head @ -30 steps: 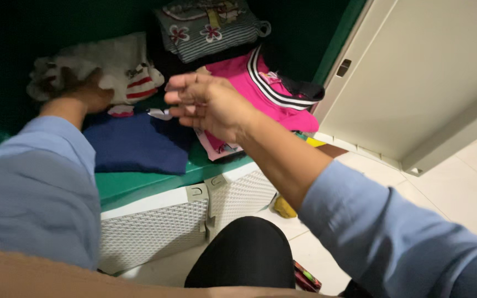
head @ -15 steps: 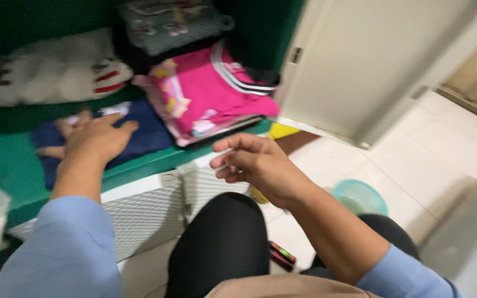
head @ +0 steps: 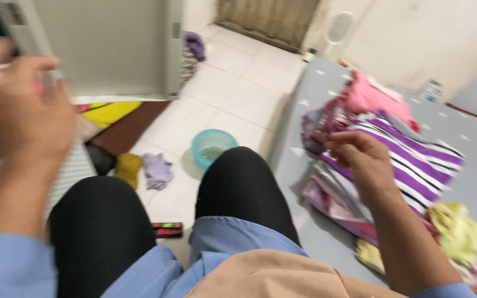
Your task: The person folds various clothes and places them into a cabinet. They handle shirts, pants, and other garments, folding each item and stacking them neatly inside the cabinet.
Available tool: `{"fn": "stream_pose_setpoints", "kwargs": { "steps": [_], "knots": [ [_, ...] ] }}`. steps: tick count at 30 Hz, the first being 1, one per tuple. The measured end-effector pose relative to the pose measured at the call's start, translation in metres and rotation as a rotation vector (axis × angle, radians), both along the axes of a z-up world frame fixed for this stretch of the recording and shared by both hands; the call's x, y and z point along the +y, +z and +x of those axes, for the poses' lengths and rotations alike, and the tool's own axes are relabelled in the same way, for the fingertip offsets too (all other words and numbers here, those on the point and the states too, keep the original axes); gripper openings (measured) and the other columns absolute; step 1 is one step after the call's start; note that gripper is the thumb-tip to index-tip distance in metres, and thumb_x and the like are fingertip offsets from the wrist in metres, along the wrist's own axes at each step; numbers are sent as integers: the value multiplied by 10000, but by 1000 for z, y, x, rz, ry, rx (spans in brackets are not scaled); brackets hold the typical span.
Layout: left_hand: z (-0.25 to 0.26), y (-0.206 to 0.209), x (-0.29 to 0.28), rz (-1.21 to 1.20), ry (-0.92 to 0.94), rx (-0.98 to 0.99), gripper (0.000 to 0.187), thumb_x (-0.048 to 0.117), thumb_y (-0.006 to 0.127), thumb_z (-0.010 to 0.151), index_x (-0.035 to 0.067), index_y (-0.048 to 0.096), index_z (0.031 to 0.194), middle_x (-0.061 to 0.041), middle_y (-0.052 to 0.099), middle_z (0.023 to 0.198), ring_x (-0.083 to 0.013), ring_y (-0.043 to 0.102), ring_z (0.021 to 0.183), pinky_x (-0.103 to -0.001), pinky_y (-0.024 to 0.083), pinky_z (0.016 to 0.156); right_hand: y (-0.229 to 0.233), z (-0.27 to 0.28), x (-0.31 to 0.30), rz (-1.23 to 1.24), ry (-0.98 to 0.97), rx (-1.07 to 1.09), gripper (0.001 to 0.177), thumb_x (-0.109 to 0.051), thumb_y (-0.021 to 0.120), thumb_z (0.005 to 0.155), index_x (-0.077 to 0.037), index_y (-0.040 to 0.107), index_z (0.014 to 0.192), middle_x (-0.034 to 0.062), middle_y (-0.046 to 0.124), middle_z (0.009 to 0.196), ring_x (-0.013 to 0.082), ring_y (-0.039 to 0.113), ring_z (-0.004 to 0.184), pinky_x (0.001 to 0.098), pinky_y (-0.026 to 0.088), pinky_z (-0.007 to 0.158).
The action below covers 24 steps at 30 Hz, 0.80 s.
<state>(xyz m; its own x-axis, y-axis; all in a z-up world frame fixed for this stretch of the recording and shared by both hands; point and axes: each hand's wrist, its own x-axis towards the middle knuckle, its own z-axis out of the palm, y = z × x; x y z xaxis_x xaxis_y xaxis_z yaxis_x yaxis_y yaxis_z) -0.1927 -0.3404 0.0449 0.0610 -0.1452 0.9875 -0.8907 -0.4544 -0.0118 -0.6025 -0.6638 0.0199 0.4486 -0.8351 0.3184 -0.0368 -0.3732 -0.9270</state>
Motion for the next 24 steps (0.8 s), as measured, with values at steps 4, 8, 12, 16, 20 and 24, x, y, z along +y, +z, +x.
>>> {"fn": "stream_pose_setpoints", "kwargs": {
  "steps": [4,8,12,16,20,24],
  "knots": [
    [-89,-4,-153,287,-648,402,131,71,712,923,74,714,1055,-178,681,1199,-365,625,1189,-485,464,1064,3,-96,-18,-367,-522,431,292,-129,683,904,-69,739,1184,111,751,1129,261,713,1047,375,553,921],
    [-197,-29,-237,499,-978,551,130,118,694,842,84,764,947,-163,735,1007,-350,692,994,-433,536,909,4,-115,-14,-425,-514,1007,889,-379,875,676,-281,496,1474,126,447,1521,421,426,1347,578,391,1047],
    [-264,-51,-264,703,-1189,765,163,144,667,842,87,772,954,-137,767,931,-274,738,875,-384,569,796,-20,-101,-20,-284,-554,1282,1003,-600,816,711,-487,264,1540,41,87,1694,444,146,1519,674,228,1132],
    [-279,-65,-273,865,-1249,1199,190,190,685,872,95,773,1012,-84,779,875,-182,723,760,-332,565,677,-36,-105,-48,-342,-635,1103,555,-470,642,919,-444,514,1458,79,275,1670,485,282,1456,657,247,1116],
    [-280,-72,-286,763,-1481,1734,321,233,658,950,22,722,1183,-81,774,1002,-178,685,804,-321,498,649,2,-107,-57,-155,-583,697,372,-417,568,1020,-289,661,1357,99,631,1378,356,568,1250,492,338,1139],
    [-303,-57,-281,681,-1452,2510,571,545,418,986,90,604,1278,-106,718,1118,-247,683,966,-386,543,756,59,-94,-12,-33,-306,403,336,-254,511,1055,-146,691,1318,94,711,1115,187,657,984,398,488,931]
  ]
}}
